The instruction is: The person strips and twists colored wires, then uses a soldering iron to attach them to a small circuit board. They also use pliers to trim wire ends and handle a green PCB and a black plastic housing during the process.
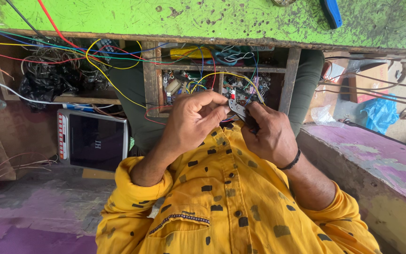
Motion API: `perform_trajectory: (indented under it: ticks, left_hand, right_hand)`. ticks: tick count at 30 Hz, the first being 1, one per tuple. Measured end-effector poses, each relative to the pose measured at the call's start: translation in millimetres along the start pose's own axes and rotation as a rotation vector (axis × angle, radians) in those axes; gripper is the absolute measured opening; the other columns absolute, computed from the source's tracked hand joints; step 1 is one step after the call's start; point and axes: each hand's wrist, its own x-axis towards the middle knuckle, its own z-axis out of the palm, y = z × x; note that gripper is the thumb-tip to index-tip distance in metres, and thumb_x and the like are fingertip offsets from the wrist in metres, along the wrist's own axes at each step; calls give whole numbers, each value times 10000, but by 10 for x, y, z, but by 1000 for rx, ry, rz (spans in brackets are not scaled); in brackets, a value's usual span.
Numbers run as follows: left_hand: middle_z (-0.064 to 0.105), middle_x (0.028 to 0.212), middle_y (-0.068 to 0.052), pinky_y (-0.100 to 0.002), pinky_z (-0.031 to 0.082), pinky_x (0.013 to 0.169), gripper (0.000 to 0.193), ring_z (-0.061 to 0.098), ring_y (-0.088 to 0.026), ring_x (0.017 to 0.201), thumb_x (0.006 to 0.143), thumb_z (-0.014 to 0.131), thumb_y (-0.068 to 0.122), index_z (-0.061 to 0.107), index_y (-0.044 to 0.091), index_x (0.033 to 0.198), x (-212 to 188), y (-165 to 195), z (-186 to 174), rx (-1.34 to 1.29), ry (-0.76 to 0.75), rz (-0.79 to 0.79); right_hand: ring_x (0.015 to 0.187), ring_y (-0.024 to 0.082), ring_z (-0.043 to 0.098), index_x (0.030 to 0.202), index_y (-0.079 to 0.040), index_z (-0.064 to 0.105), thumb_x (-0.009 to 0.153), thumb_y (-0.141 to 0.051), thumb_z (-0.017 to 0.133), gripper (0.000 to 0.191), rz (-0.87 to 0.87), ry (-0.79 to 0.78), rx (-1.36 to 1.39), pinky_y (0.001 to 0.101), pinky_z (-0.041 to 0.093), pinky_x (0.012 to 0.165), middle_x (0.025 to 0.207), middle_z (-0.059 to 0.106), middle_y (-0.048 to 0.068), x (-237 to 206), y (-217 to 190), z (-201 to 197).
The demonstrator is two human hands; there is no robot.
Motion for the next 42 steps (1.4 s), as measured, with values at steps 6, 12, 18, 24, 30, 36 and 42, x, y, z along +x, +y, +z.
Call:
perform_trajectory:
  ticks: [6,12,18,24,30,36,42]
  left_hand:
    - [660,721,18,-217,435,522,95,570,3,609,994,704,97,684,11,958,14,39,-7,76,20,47]
    - [619,672,15,-220,419,514,139,547,-15,579,1017,687,144,669,19,960,-24,-17,-45,-7,-30,-44]
    - [691,827,-16,-215,547,593,124,639,-41,684,1049,657,142,642,20,1034,-19,-165,-26,-367,-6,-113]
    - [727,887,-65,-221,576,642,159,712,-90,740,1032,662,130,598,13,1118,26,-210,-12,-437,31,-123]
    - [729,895,-62,-227,589,636,143,718,-95,746,1053,633,127,606,1,1115,9,-195,18,-425,0,-100]
    - [721,900,-55,-224,582,668,155,701,-84,761,1061,641,127,606,-10,1126,-4,-213,50,-419,-26,-116]
    - [724,907,-53,-218,578,682,156,697,-75,767,1064,632,128,612,-12,1128,-23,-220,46,-396,-22,-121]
  right_hand:
    - [617,357,608,1065,20,601,807,-8,652,265,-18,8,70,425,470,556,736,581,183,-26,66,40]
    - [700,173,519,1038,10,643,862,31,659,178,135,-297,646,307,439,632,816,574,77,-104,381,130]
    - [731,133,540,1115,-4,600,897,9,612,218,253,-81,1218,271,447,651,869,607,37,-52,542,118]
    - [852,298,569,1168,7,580,798,-40,658,381,-65,155,18,410,461,777,934,577,139,-13,269,27]
    - [926,341,574,1195,-11,597,763,-54,703,447,-91,126,-63,447,431,862,965,588,137,13,49,61]
    - [937,335,593,1206,-25,609,740,-57,702,476,-110,118,-82,446,440,863,976,613,128,25,17,64]
    - [924,346,591,1200,-2,611,747,-73,722,472,-107,128,-96,453,437,848,959,611,140,30,25,76]
